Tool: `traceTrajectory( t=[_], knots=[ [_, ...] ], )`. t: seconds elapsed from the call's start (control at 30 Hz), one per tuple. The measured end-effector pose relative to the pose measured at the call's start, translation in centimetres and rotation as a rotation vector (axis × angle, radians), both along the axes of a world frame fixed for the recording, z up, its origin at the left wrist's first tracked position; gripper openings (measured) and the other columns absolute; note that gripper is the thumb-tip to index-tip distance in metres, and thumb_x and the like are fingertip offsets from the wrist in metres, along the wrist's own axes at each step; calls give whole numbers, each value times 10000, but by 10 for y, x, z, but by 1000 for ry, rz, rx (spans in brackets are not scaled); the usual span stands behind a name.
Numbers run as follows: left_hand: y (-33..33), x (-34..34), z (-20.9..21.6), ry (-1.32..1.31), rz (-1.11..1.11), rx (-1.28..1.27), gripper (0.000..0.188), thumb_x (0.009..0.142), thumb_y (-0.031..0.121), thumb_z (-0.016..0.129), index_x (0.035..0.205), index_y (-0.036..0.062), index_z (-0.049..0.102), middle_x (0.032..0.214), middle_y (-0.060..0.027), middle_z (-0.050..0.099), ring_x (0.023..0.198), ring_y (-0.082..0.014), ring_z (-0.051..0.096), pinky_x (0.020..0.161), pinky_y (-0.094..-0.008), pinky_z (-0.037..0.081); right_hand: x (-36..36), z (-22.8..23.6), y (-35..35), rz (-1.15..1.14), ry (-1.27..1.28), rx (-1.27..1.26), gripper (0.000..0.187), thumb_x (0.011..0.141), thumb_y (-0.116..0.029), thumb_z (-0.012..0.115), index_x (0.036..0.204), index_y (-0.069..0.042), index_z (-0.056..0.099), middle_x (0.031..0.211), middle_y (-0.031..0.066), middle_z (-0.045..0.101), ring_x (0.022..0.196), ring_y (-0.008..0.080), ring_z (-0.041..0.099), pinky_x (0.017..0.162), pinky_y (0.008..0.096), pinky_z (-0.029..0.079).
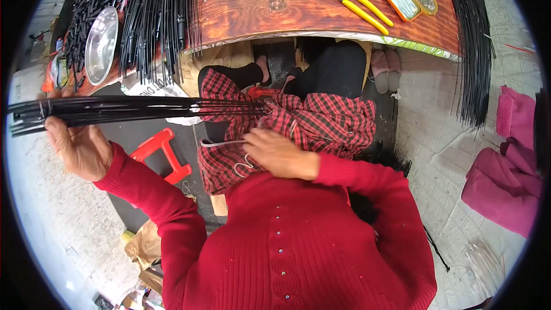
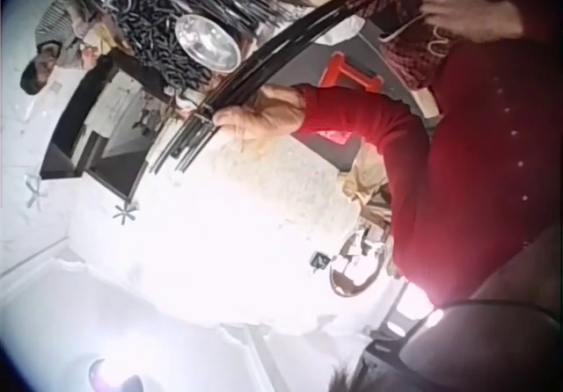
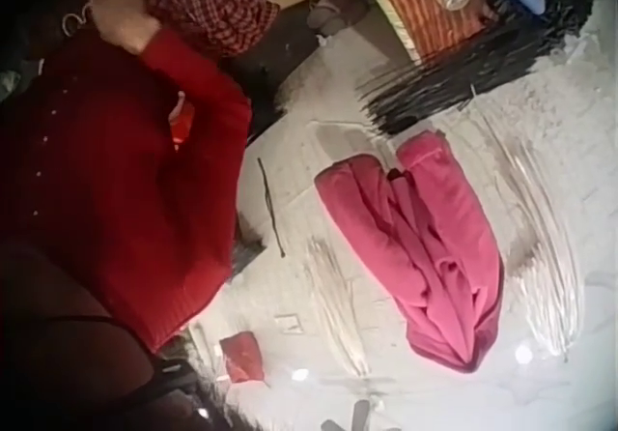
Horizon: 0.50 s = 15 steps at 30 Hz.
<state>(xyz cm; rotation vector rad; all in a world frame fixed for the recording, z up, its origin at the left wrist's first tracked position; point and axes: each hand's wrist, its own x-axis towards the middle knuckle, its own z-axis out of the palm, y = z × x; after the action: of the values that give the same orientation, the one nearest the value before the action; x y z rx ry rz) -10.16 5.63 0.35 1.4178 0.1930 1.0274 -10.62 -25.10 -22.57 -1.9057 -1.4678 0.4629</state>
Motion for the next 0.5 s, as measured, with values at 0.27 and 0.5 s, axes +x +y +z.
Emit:
traceTrajectory(
  t=[0.27,0.5],
  knots=[
    [-46,40,-47,7,-207,-49,346,931,84,548,1258,-18,501,1100,-186,616,954,-249,614,826,-390,522,11,-70,-12,152,233,-501,416,706,-68,590,1099,65,568,1322,247,454,1264,384,396,1081,455,288],
    [-85,35,-77,52,-239,-25,399,848,-19,629,1227,-80,520,1115,-136,619,977,-180,600,897,-306,460,-2,-40,-29,-58,17,-342,346,824,-107,493,1137,13,577,1337,215,467,1269,353,414,1090,435,294]
  ],
)
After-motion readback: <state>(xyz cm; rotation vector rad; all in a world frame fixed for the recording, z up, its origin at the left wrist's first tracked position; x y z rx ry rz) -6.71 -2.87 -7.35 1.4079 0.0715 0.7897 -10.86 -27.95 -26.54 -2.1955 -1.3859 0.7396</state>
